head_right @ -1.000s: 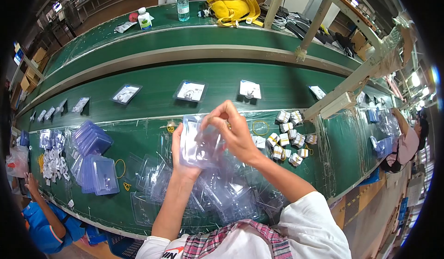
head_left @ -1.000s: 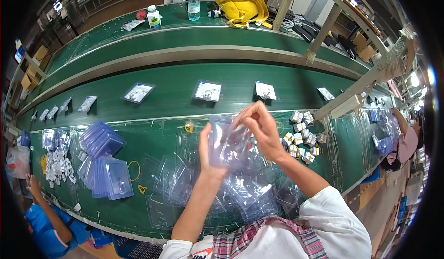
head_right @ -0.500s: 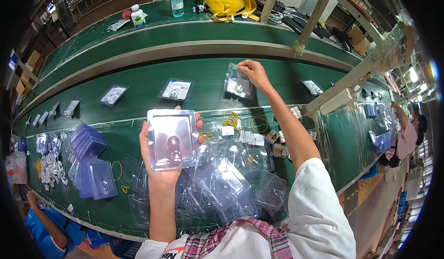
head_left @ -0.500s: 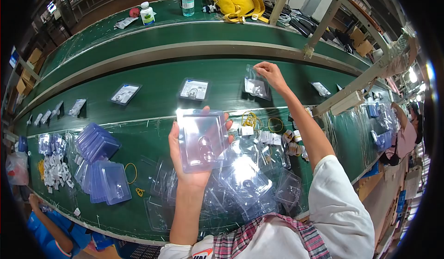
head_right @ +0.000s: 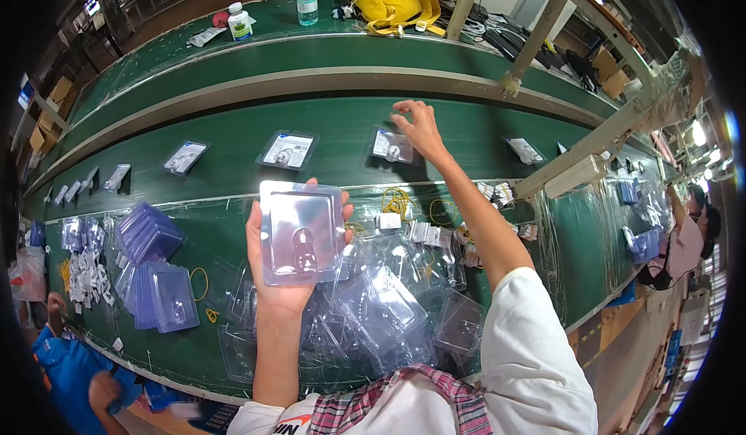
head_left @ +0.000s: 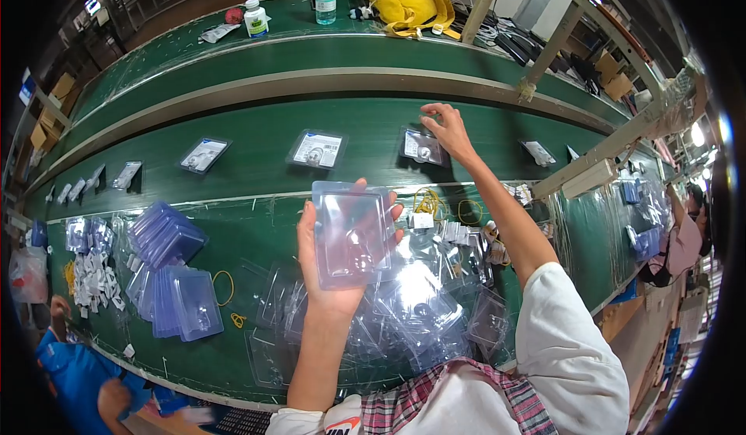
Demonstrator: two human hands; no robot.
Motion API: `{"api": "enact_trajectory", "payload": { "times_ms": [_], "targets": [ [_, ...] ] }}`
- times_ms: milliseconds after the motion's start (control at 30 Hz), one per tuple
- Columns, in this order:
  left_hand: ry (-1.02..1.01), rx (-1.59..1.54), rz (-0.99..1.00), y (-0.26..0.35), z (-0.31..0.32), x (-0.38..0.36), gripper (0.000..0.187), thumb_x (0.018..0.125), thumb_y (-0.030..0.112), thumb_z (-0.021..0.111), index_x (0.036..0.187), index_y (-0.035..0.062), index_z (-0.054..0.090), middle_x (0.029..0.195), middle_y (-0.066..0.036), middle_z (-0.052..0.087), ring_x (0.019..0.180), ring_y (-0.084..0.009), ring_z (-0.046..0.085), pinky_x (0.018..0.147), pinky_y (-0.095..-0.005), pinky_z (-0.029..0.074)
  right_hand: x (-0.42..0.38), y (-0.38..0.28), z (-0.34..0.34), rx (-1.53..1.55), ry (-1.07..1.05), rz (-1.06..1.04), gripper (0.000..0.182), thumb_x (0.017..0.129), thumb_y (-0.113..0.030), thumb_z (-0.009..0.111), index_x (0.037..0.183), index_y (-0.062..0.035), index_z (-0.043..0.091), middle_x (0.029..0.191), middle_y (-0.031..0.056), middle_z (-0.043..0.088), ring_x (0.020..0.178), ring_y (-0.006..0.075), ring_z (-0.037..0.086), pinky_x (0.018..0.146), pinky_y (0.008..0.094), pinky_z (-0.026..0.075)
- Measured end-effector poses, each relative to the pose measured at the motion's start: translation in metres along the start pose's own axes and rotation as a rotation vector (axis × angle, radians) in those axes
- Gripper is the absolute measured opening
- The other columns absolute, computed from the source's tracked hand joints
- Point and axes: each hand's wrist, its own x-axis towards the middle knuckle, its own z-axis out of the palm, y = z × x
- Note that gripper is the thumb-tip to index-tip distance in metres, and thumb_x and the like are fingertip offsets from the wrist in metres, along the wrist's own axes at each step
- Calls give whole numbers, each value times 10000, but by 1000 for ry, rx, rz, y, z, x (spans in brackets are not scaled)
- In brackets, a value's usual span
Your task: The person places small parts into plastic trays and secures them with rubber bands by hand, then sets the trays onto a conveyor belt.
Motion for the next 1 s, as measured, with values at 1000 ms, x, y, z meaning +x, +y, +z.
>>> {"api": "enact_trajectory", "payload": {
  "times_ms": [1000],
  "targets": [
    [187, 191, 148, -35, 23, -12, 411, 961, 440, 467, 1146, 88, 570, 1111, -77, 611, 999, -197, 610, 844, -370, 514, -97, -203, -54, 953, -279, 116, 70, 880, -68, 627, 889, -36, 565, 932, 21, 542, 852, 95, 557, 696, 236, 477]
  ]
}}
